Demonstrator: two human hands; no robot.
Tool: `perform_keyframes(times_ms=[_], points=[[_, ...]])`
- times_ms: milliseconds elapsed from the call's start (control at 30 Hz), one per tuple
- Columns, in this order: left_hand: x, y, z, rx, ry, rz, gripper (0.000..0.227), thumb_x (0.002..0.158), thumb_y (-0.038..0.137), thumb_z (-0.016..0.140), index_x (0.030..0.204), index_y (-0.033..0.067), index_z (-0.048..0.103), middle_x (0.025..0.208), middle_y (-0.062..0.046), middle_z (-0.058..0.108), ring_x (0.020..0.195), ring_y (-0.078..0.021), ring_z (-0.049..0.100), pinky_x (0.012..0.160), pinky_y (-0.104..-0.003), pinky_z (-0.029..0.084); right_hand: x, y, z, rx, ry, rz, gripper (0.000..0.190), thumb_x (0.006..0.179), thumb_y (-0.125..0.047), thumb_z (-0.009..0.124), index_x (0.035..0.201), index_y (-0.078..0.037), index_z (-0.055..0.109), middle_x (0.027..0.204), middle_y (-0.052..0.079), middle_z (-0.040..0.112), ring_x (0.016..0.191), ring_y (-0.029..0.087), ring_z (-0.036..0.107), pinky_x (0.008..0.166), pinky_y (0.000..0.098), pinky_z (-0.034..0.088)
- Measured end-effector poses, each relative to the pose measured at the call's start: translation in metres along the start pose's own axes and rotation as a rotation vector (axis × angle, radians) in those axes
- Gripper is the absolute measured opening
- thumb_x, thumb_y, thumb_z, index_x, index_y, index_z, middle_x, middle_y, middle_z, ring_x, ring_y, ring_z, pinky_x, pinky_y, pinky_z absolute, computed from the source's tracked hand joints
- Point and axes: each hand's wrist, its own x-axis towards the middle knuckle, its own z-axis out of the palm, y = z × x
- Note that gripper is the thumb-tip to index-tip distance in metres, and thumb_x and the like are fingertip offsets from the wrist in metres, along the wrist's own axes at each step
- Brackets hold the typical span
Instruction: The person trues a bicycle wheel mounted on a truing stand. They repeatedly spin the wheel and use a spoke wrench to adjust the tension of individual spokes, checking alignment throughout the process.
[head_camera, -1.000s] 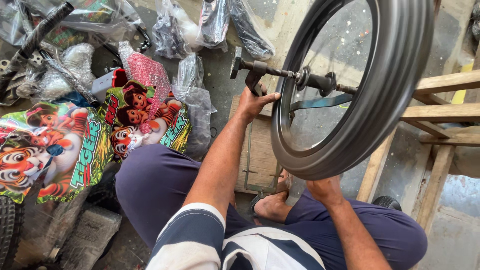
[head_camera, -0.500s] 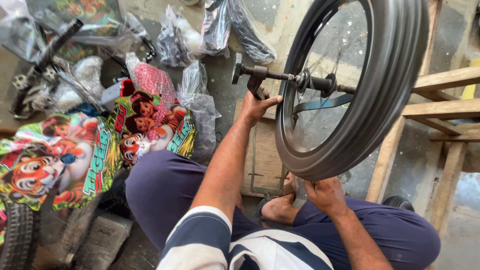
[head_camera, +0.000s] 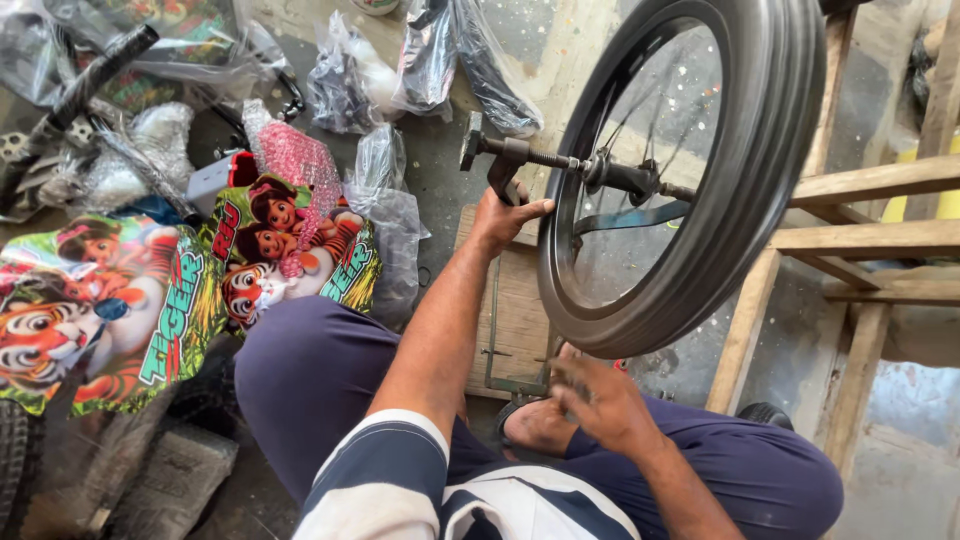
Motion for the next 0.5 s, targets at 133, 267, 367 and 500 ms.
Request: perform_keyframes(times_ms=[133,267,367,500], points=[[0.001,0.003,0.001,0.025,-0.004,-0.031,0.041,0.071,0.020,0.094,0.078,0.0141,0.054,0.073,0.003,0.055,0.067,-0.0116,0.054,0.059,-0.032,0.049,0.000,-0.038,-0.008,0.127,-0.271,-0.010,0.043,0.087,-0.019,0.068,0.128,-0.006,0.066,0.116,0.014,0.075,0.109,0.029,0.072,0.095,0.0409,0.053],[0.000,0.002,0.001,0.030,-0.008,-0.034,0.041,0.071,0.021,0.095,0.078,0.0124,0.056,0.074,0.002,0.056,0.068,-0.0127,0.056,0.060,-0.032,0.050,0.003,-0.057,-0.011,0.130,-0.229,-0.033,0.043,0.087,-0.020,0.070,0.127,-0.005,0.067,0.113,0.013,0.075,0.106,0.027,0.073,0.092,0.0402,0.055],[0.003,0.002,0.001,0.006,-0.011,-0.015,0.040,0.070,0.020,0.094,0.080,0.0137,0.056,0.075,0.003,0.056,0.069,-0.0122,0.058,0.060,-0.031,0.051,0.005,-0.048,-0.008,0.077,-0.122,0.020,0.040,0.085,-0.023,0.074,0.120,-0.006,0.070,0.107,0.011,0.077,0.099,0.026,0.074,0.088,0.0395,0.056],[0.004,-0.004,0.001,0.023,-0.017,-0.031,0.041,0.072,0.021,0.094,0.077,0.0135,0.054,0.073,0.003,0.055,0.067,-0.0122,0.055,0.059,-0.032,0.050,0.008,-0.033,0.000,0.140,0.096,0.278,0.038,0.077,-0.029,0.083,0.107,-0.007,0.073,0.090,0.007,0.078,0.083,0.021,0.076,0.078,0.0369,0.059]])
